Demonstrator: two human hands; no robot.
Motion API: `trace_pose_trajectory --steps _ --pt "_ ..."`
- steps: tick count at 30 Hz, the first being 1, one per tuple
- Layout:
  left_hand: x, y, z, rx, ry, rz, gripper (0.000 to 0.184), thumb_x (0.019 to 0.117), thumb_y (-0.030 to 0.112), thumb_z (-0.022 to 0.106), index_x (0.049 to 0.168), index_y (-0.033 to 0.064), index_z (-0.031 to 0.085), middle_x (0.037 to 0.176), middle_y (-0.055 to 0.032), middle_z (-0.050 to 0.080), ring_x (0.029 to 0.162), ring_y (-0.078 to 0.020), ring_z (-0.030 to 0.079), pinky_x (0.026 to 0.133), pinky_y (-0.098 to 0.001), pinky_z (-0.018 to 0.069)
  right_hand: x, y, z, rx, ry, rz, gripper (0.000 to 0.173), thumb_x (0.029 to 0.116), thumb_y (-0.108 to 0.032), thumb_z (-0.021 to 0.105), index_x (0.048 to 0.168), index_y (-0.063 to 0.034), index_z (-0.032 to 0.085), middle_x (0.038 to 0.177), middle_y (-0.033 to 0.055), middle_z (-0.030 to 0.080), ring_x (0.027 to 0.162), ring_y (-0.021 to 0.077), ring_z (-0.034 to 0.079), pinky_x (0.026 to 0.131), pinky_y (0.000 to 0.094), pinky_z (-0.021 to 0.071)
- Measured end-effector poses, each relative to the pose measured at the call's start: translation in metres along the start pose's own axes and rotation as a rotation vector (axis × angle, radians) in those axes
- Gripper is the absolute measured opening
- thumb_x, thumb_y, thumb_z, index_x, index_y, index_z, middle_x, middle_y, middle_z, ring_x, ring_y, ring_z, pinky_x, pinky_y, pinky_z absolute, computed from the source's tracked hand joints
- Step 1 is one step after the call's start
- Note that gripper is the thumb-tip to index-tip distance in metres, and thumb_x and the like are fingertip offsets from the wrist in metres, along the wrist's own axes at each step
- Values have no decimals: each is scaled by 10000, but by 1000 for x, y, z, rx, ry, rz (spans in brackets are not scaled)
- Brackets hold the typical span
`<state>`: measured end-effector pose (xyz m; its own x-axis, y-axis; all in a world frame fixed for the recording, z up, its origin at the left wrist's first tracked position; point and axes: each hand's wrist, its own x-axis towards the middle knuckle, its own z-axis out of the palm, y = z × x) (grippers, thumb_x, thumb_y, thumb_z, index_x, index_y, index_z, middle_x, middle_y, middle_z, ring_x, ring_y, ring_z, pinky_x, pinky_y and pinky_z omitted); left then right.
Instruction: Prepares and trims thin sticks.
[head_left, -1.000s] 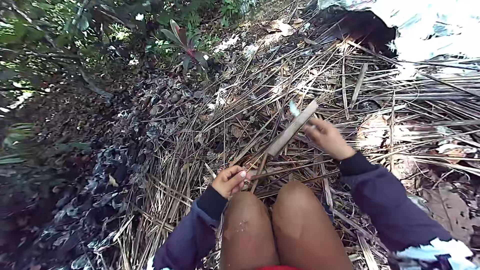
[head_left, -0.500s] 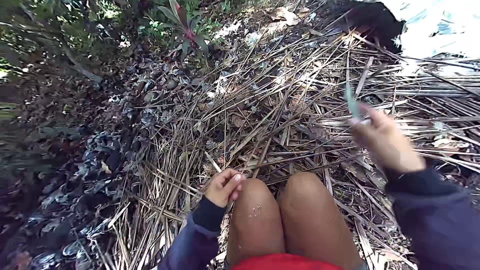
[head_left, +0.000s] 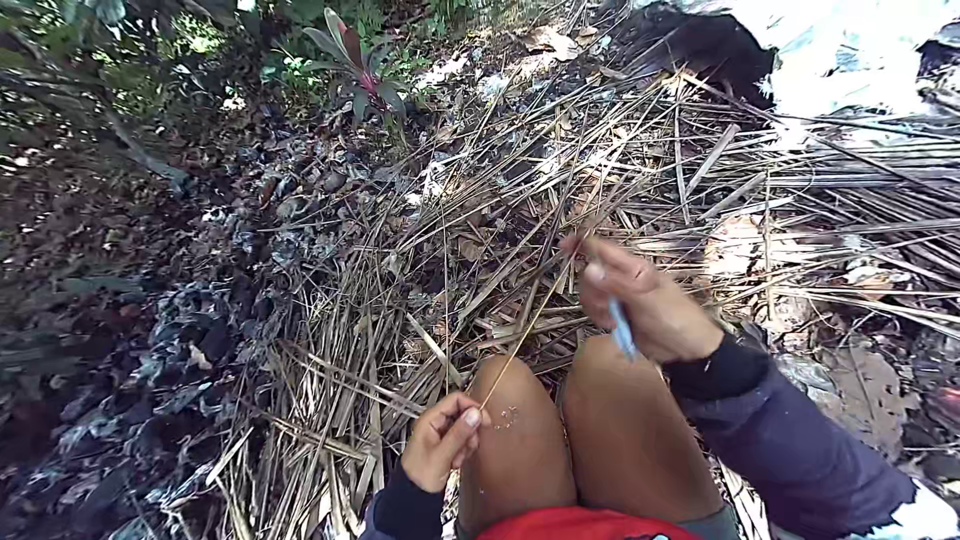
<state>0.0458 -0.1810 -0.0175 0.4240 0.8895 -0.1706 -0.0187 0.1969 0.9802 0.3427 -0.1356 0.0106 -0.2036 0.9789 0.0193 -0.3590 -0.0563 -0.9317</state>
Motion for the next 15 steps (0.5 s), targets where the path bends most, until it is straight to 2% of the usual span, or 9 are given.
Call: trace_pose_trajectory --steps 2,4,6,8,10,11,13,14,15 --pt "4 3 3 15 30 14 79 951 261 681 929 192 714 624 166 615 480 97 490 458 -80 400 -11 14 20 -12 -188 160 362 1021 -194 493 1371 -122 549 700 -119 508 548 -29 465 518 148 417" --pt "3 4 -2 26 5 20 91 953 289 684 933 206 718 625 174 606 478 105 473 453 -76 386 -13 14 15 -11 -214 149 357 1028 -206 495 1364 -106 564 709 -136 521 554 -53 465 521 128 417" --pt "-6 -1 -13 18 -71 0 142 969 360 674 968 232 735 629 179 590 488 112 465 459 -71 383 -6 -6 -21 -54 -28 -67 319 1046 -255 485 1326 -171 613 657 -142 507 518 -62 443 489 116 400" --pt "-17 -7 -22 -26 -106 -43 159 969 384 673 970 242 746 613 174 579 480 106 460 456 -79 382 0 -28 -59 -78 172 -250 296 1070 -260 410 1327 -213 551 660 -147 479 510 -37 443 487 133 410" --pt "-22 -12 -25 -77 -88 -69 150 965 377 678 965 248 754 595 170 577 466 97 461 449 -91 389 -5 -41 -71 -68 317 -321 349 1086 -251 381 1415 -216 492 666 -124 475 496 -11 446 474 149 418" --pt "-20 -11 -23 -100 -80 -70 150 967 375 676 966 246 751 591 167 573 462 94 461 446 -91 392 -10 -40 -63 -79 295 -310 395 1084 -274 396 1475 -238 441 656 -111 469 477 -6 437 454 152 414" --pt "-14 -5 -11 -155 -78 -91 151 961 381 681 951 240 735 574 166 551 449 86 463 436 -93 394 -21 -22 -26 -74 119 -169 554 1040 -307 484 1568 -279 319 636 -90 503 482 3 475 464 175 448" --pt "-8 -1 -3 -193 -103 -109 153 958 390 683 948 244 728 573 166 548 448 82 468 434 -96 399 -29 -8 -2 -65 -18 -57 624 1026 -306 526 1594 -271 271 668 -83 536 520 -7 500 499 172 460" --pt "-2 3 3 -244 -145 -123 150 961 385 681 951 242 725 574 163 552 450 78 477 436 -100 404 -37 6 22 -69 -176 38 662 1021 -283 534 1609 -199 241 727 -83 554 561 -26 502 527 159 454"
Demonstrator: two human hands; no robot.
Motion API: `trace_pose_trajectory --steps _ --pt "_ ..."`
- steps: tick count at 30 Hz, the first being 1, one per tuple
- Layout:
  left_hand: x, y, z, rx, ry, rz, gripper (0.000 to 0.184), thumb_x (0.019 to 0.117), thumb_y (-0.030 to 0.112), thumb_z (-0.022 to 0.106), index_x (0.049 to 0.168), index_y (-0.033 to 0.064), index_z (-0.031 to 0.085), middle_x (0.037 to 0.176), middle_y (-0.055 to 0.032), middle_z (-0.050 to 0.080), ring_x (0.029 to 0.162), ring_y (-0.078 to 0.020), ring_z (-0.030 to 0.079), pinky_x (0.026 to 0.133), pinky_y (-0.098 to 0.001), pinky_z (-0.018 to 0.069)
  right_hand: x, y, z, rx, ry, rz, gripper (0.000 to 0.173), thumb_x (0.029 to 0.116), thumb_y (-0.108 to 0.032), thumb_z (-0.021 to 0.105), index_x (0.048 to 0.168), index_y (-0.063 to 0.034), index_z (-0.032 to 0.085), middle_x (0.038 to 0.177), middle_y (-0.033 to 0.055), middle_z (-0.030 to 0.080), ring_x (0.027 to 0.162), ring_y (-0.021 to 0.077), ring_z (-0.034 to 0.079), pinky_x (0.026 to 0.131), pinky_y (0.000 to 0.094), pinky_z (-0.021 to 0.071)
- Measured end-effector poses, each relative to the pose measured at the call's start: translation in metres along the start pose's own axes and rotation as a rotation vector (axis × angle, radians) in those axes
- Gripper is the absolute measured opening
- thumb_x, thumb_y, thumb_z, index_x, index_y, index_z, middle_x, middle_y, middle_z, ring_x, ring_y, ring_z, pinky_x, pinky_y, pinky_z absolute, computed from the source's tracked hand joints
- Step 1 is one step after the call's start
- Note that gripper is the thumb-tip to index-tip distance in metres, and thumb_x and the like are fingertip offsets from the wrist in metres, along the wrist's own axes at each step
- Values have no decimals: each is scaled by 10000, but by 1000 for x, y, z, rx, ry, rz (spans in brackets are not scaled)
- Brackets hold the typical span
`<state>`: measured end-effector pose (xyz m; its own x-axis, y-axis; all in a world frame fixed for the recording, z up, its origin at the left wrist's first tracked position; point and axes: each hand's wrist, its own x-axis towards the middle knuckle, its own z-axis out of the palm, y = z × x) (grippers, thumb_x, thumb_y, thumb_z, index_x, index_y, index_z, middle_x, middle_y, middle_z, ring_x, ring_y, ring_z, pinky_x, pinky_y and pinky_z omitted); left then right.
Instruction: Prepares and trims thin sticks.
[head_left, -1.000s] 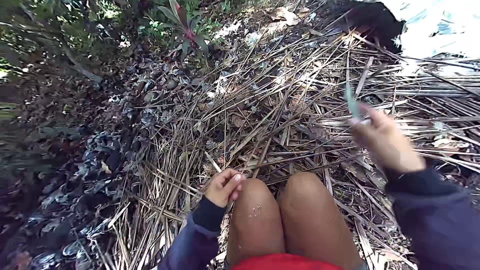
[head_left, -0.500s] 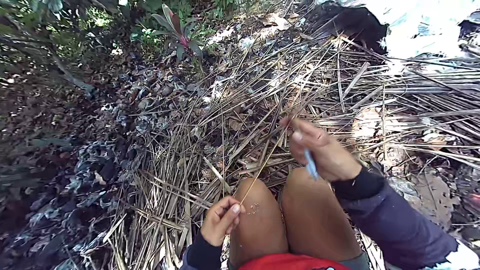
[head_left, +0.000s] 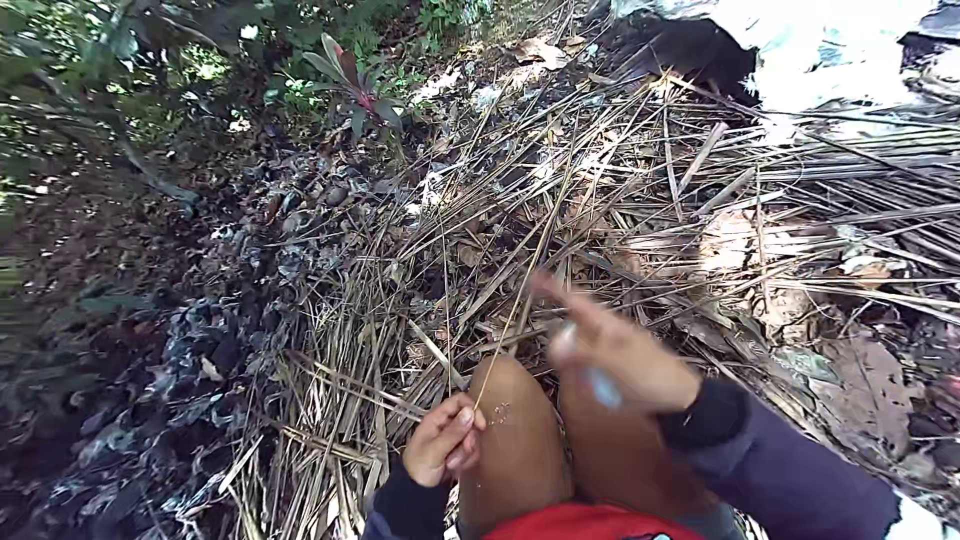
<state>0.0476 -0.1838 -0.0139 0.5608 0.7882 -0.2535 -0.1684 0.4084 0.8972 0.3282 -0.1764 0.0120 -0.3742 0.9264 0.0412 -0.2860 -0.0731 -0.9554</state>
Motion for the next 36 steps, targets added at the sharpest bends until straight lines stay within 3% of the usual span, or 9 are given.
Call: trace_pose_trajectory --steps 3,6,10,16,20,25,29,33,36 --pt "11 5 6 -194 -210 -47 159 973 356 674 984 212 742 604 141 591 477 63 525 455 -105 432 -1 24 36 62 -212 61 432 1027 -195 517 1417 -10 498 781 -77 565 588 -42 477 537 140 414" --pt "1 -2 -5 -294 -328 -128 161 1000 336 642 989 190 709 621 139 570 486 59 525 459 -100 431 5 -3 -5 16 37 -50 305 1023 -240 522 1275 -117 643 696 -130 539 556 -59 466 525 124 412" --pt "-14 -14 -14 -367 -336 -191 159 1010 310 630 988 174 710 630 128 575 492 55 531 459 -99 432 13 -25 -43 71 198 -181 327 1028 -226 484 1325 -159 602 630 -81 483 498 3 463 479 152 430" --pt "-2 -13 -12 -477 -386 -217 144 1013 286 624 981 171 705 630 118 584 492 44 542 456 -106 435 -2 16 30 16 -245 191 376 1033 -187 512 1378 -39 520 770 -70 540 586 -21 478 541 157 414" --pt "-12 -22 -23 -542 -445 -267 152 1030 271 595 1001 159 694 649 116 587 497 50 547 457 -95 438 10 -8 -22 22 72 -36 308 1024 -222 503 1293 -137 627 662 -111 508 533 -42 445 509 128 393" --pt "-19 -19 3 156 -4 12 262 1007 389 618 1087 179 751 671 147 642 528 73 544 501 -104 455 15 -11 -34 34 177 -101 319 1024 -169 491 1317 -122 608 639 -68 490 502 1 446 486 148 398" --pt "0 -14 31 707 254 440 271 1031 176 542 1122 -5 722 740 91 648 573 78 537 526 -103 472 11 0 -10 -34 108 -25 336 1024 -182 505 1337 -86 579 681 -82 505 531 -12 446 506 152 400" --pt "7 -18 34 910 364 634 255 1016 170 560 999 -28 720 770 24 681 592 87 542 551 -92 474 -5 7 16 -58 -102 111 355 1046 -185 493 1367 -37 536 734 -78 499 551 -22 430 512 157 381" --pt "-1 -19 29 1000 358 675 281 1035 221 559 989 -4 722 804 -1 691 632 67 565 604 -93 490 -3 -4 -12 -61 85 46 326 1037 -182 504 1329 -83 611 723 -88 551 564 -32 462 531 143 409"
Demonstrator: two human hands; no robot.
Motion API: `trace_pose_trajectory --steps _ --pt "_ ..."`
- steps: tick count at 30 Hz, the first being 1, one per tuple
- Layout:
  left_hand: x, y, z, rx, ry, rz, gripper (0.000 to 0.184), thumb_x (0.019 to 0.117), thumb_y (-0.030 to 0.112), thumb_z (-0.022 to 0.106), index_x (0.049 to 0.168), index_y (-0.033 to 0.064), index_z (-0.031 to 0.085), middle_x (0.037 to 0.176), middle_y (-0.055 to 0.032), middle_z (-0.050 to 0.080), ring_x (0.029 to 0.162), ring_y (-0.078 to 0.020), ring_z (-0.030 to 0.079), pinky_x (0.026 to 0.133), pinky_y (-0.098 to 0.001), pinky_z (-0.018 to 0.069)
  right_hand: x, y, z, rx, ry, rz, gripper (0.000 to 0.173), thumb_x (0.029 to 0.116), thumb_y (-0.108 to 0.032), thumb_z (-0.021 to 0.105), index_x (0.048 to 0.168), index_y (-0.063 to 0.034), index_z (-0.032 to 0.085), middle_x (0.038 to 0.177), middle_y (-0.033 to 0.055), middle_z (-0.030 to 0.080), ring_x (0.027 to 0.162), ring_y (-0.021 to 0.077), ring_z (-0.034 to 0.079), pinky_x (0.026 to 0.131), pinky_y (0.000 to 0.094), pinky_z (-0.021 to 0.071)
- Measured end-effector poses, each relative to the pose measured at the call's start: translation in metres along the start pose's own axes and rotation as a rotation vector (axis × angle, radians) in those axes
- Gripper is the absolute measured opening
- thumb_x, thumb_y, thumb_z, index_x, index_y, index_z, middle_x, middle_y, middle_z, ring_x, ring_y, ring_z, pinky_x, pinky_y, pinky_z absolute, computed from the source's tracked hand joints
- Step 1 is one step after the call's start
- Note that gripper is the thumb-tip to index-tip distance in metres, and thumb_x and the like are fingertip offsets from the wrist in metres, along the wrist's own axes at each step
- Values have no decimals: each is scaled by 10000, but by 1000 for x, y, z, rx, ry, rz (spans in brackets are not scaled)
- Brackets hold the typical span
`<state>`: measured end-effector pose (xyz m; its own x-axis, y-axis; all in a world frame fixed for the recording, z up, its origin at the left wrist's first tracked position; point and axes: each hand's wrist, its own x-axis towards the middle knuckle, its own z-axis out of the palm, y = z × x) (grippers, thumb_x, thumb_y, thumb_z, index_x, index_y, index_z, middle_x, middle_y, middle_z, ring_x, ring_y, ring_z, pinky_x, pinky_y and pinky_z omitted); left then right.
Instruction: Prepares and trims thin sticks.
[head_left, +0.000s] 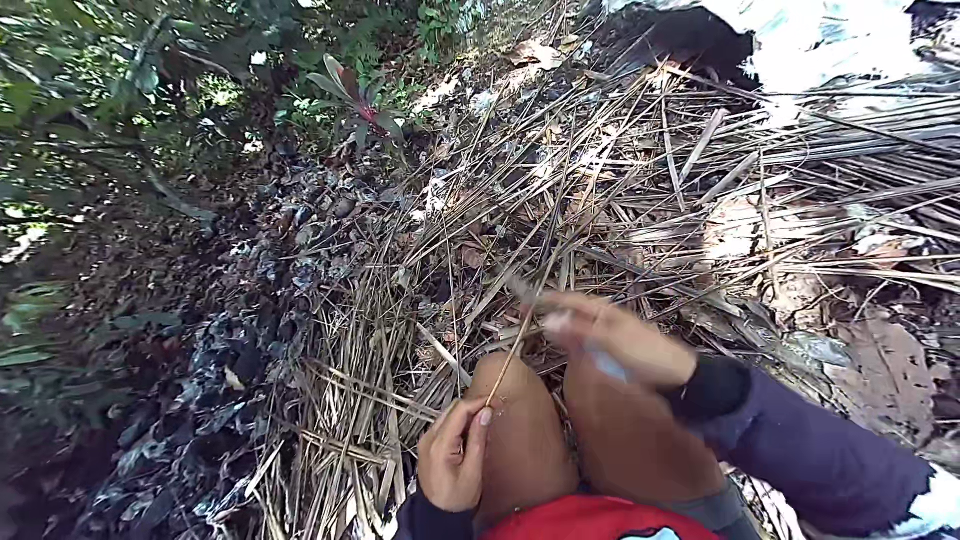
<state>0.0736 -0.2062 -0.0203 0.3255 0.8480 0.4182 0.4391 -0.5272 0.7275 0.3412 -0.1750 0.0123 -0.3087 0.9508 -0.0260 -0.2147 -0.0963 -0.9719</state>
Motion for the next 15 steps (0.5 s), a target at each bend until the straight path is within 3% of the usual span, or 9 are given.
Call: trace_pose_trajectory --steps 2,4,9,11,13,15 --pt "-3 3 -2 38 -11 -3 277 1034 231 562 987 13 727 795 -2 690 635 58 575 613 -94 496 10 -3 -28 68 114 -97 310 1029 -172 490 1305 -116 620 662 -63 513 506 -2 444 478 147 394" --pt "-2 4 0 81 0 -25 268 1017 213 571 964 5 731 769 -7 685 622 51 577 602 -101 497 12 -3 -27 99 136 -100 333 1036 -164 470 1341 -117 591 651 -58 486 493 12 440 468 155 399" --pt "6 3 4 147 27 7 264 1006 173 559 948 -28 721 782 -44 698 631 36 587 621 -106 500 -5 7 27 -83 -84 76 365 1052 -173 493 1387 -31 525 773 -51 530 579 -12 466 540 165 417" --pt "1 0 -2 181 23 8 270 1007 181 555 945 -21 723 773 -42 693 619 28 584 609 -113 500 3 3 -8 -100 133 -16 356 1061 -154 459 1380 -27 553 805 -49 575 609 -24 474 578 157 428" --pt "-9 -7 -9 192 21 -28 279 1012 201 551 940 -4 726 750 -22 683 604 33 575 592 -117 494 16 6 -76 -13 417 -190 316 1087 -215 407 1337 -128 579 689 -113 509 522 -44 445 495 126 416" --pt "-11 -11 -13 186 30 -63 281 1012 206 550 946 3 733 742 -12 685 591 42 567 582 -114 490 11 -6 -96 74 516 -194 348 1100 -238 376 1410 -175 520 654 -116 454 487 -8 429 462 157 409"
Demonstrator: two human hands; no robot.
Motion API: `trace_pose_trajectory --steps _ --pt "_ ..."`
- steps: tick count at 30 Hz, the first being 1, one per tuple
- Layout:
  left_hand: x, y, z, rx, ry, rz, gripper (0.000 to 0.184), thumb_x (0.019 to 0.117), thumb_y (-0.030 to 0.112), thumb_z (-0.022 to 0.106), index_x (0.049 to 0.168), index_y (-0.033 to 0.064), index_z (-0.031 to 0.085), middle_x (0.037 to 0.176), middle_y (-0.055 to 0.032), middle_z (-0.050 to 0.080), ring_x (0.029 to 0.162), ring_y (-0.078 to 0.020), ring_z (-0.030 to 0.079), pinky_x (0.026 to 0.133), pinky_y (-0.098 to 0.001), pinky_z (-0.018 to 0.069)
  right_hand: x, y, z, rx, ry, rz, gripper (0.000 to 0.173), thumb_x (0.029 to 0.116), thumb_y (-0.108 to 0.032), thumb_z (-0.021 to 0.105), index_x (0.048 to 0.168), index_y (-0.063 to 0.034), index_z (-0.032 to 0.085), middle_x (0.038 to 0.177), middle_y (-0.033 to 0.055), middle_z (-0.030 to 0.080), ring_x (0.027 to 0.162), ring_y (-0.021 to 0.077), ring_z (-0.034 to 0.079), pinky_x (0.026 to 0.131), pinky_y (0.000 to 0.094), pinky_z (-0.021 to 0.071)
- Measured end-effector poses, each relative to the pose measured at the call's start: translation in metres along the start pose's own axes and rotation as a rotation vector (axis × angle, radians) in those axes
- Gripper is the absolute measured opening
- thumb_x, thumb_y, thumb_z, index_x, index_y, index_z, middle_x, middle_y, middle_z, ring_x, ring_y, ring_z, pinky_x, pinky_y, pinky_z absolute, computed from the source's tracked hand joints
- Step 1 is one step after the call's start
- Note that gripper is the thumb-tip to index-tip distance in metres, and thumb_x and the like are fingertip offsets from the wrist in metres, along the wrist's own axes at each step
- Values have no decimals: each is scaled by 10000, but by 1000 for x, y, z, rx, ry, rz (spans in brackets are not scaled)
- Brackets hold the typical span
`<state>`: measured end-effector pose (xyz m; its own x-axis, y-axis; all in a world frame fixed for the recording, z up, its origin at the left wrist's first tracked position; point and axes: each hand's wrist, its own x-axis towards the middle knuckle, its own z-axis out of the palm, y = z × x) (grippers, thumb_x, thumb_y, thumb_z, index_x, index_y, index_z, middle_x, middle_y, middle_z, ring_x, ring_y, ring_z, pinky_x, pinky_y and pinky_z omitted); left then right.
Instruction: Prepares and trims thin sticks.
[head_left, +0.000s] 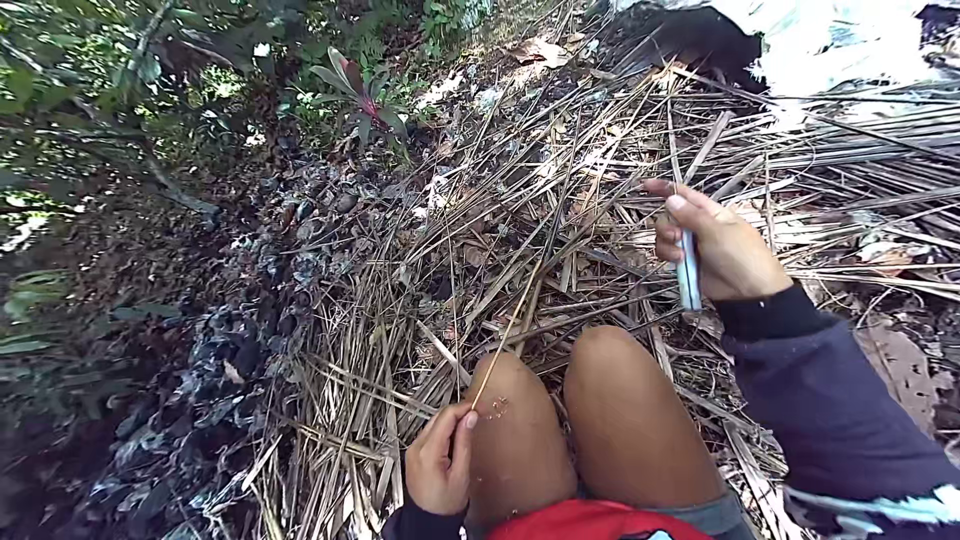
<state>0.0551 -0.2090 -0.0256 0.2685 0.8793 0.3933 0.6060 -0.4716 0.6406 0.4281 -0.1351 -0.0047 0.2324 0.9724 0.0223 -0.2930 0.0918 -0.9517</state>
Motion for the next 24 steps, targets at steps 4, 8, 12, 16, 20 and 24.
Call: trace_pose_trajectory --steps 4,8,12,16,20,24 --pt "11 10 8 -47 1 -22 279 1009 161 536 966 -31 735 700 -2 658 561 65 530 557 -95 461 -68 6 73 32 -438 245 572 1040 -242 482 1580 -182 306 709 -81 525 548 2 500 519 180 463" --pt "14 15 6 -81 -5 49 317 1037 207 524 956 -31 717 744 -18 674 594 60 548 585 -100 481 -91 28 116 105 -737 412 378 1043 -171 493 1403 -56 510 777 -74 531 579 -13 477 524 156 417" --pt "2 12 -4 -80 -58 44 328 1059 251 522 972 7 723 777 -10 690 606 63 550 590 -91 475 -43 17 70 156 -437 243 309 1049 -186 451 1302 -112 613 665 -88 510 518 -24 459 492 126 408" --pt "5 12 2 -63 -42 25 323 1053 235 515 971 7 729 735 -9 665 580 55 525 568 -97 456 -54 14 79 109 -464 284 375 1044 -183 460 1403 -119 551 686 -66 508 525 -2 472 492 148 426" --pt "9 14 1 -65 -36 49 326 1059 233 505 967 4 718 771 -18 685 603 55 543 592 -95 468 -79 22 100 17 -672 344 389 1039 -215 508 1395 -61 530 762 -92 535 577 -31 468 531 149 417" --pt "-4 4 -13 -41 -39 7 338 1063 259 501 962 19 717 749 2 675 595 69 535 583 -88 460 -11 14 20 21 -228 -3 341 1091 -298 385 1373 -197 548 629 -116 432 469 -21 400 451 142 383"
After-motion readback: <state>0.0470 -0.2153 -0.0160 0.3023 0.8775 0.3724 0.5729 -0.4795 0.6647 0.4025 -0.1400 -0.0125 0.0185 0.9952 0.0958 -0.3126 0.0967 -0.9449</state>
